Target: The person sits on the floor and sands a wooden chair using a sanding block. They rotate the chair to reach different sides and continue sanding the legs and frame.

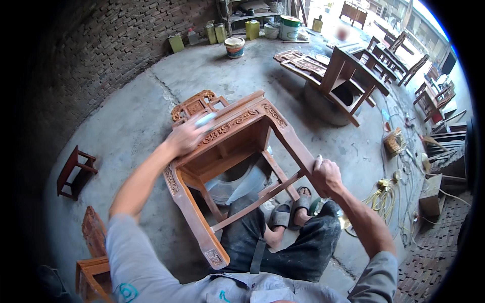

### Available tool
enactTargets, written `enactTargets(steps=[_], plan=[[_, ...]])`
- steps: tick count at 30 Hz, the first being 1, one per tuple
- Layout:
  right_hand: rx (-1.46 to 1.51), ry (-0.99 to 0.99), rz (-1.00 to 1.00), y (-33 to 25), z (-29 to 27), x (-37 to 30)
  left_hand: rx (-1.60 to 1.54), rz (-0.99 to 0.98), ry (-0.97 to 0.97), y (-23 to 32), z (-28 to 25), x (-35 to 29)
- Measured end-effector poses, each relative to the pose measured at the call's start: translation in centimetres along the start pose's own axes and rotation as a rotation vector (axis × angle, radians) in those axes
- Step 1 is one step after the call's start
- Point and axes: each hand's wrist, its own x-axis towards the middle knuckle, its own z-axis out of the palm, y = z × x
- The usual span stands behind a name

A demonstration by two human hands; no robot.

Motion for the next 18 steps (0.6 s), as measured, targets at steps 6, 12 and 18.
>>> enactTargets(steps=[6,12,18], plan=[[-0.161,0.064,-0.162,3.1,0.9,-0.1,-0.073,-0.006,-0.088,0.0,3.6,7.9],[0.017,-0.068,0.104,-1.2,-1.9,-0.7,-0.005,0.062,-0.043,0.1,-2.2,-1.6],[0.037,-0.004,0.037,-0.4,0.0,-0.5,-0.062,-0.146,-0.166,1.7,6.4,17.4]])
